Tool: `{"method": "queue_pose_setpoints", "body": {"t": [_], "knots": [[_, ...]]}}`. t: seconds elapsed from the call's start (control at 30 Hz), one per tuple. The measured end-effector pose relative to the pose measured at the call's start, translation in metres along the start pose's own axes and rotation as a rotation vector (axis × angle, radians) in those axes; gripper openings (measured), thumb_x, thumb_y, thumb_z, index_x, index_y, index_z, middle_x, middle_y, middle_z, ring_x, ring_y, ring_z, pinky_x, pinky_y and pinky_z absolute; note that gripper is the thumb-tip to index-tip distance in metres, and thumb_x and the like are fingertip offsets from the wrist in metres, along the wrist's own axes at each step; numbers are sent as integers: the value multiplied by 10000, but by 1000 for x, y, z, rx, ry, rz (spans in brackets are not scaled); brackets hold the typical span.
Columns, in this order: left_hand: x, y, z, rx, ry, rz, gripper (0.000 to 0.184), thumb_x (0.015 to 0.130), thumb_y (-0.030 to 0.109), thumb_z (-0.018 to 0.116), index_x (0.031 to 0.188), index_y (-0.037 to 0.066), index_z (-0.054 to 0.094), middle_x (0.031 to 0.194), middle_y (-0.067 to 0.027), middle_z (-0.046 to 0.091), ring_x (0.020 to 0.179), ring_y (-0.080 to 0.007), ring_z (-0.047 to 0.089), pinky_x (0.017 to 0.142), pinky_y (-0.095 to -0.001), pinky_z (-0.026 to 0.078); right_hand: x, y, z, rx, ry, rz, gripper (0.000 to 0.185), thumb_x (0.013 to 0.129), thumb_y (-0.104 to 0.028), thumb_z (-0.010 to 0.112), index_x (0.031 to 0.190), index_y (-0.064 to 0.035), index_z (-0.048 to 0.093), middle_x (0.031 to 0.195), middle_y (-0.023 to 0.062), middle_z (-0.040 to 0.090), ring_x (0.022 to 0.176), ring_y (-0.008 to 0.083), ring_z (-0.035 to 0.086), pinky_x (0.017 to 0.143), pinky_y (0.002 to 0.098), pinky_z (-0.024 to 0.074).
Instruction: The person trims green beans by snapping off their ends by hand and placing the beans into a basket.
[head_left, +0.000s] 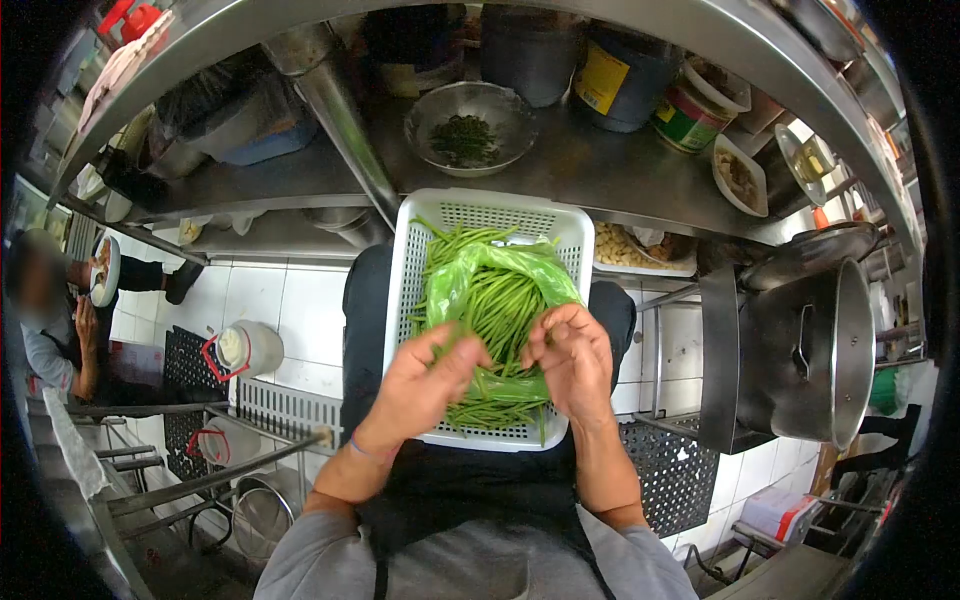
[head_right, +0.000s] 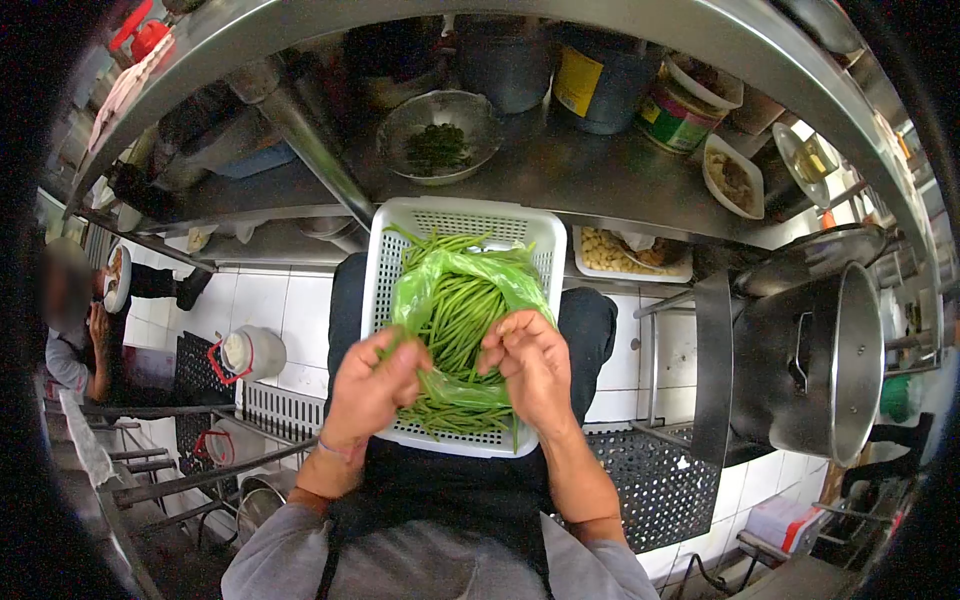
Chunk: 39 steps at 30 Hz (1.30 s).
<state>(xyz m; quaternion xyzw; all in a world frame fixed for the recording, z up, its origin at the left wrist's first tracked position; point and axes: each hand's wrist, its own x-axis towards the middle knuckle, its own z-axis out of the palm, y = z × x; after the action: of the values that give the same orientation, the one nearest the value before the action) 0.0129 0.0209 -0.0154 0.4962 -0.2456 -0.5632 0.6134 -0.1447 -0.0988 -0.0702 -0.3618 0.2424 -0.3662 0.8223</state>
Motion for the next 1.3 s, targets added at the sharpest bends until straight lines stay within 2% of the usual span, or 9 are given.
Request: {"method": "queue_pose_setpoints", "body": {"t": [0.2, 0.33, 0.47, 0.57, 0.83, 0.9, 1.03, 1.13, 1.3], "knots": [[11, -5, -2, -240, 51, 79, 272, 1061, 272, 485, 946, 34, 550, 586, 76, 305, 476, -33, 231, 447, -224, 181, -23, 12, 5, -80, -231, 296, 213, 958, -93, 508, 1107, 24, 607, 880, 62, 597, 744, 119, 550, 686, 269, 467], [16, -13, -4, -225, 66, 103, 269, 1056, 290, 501, 977, 39, 557, 598, 76, 320, 494, -36, 254, 457, -222, 187, -32, 9, 18, -435, -333, 146, 204, 1006, -155, 571, 1065, 22, 653, 855, 19, 590, 743, 90, 521, 670, 240, 428], [12, -11, -3, -110, 124, 138, 289, 1037, 282, 542, 974, 9, 616, 603, 35, 449, 495, -59, 361, 456, -240, 288, -29, 7, 19, -644, -258, -8, 132, 973, -93, 595, 925, 12, 659, 793, 45, 591, 721, 86, 525, 648, 250, 428], [-3, 1, 4, 673, 224, 423, 275, 990, 234, 614, 926, -24, 684, 671, -55, 612, 528, -132, 529, 507, -280, 425, -30, 7, 22, -856, -69, -70, 115, 943, -34, 577, 851, 17, 624, 781, 60, 596, 715, 97, 532, 641, 256, 432], [-26, 10, 3, 648, 2, 693, 105, 898, 74, 668, 853, -11, 712, 681, -114, 641, 581, -218, 602, 543, -318, 476, -3, -8, 1, -797, 209, -391, 142, 922, 18, 525, 788, 28, 570, 807, 65, 644, 674, 113, 537, 625, 259, 441], [-31, 9, -1, 513, -9, 746, 180, 938, 115, 629, 808, -1, 675, 664, -91, 609, 538, -202, 544, 509, -316, 435, -1, -15, -8, -473, 184, -166, 171, 926, 35, 469, 861, 29, 627, 786, 22, 615, 646, 96, 512, 609, 243, 425], [-10, 3, 3, -273, 157, 451, 443, 1062, 334, 415, 684, 103, 404, 617, 4, 377, 492, -129, 325, 457, -276, 269, -3, -17, -15, -199, 59, -71, 212, 937, 16, 467, 972, 35, 675, 766, 17, 588, 646, 97, 515, 600, 248, 424], [4, 6, -10, -664, 190, 186, 447, 1080, 355, 368, 692, 133, 358, 608, 0, 336, 488, -99, 306, 435, -254, 289, -5, -14, -12, -811, 80, -207, 164, 924, -27, 538, 987, 47, 669, 764, 102, 592, 646, 155, 547, 602, 299, 451], [3, 4, -3, -434, 293, 70, 369, 1065, 331, 437, 755, 136, 395, 601, 31, 363, 435, -69, 297, 380, -215, 257, -4, -11, 2, -1245, 7, -221, 209, 898, -153, 685, 965, 44, 678, 800, 177, 630, 701, 290, 615, 658, 385, 490]]}}
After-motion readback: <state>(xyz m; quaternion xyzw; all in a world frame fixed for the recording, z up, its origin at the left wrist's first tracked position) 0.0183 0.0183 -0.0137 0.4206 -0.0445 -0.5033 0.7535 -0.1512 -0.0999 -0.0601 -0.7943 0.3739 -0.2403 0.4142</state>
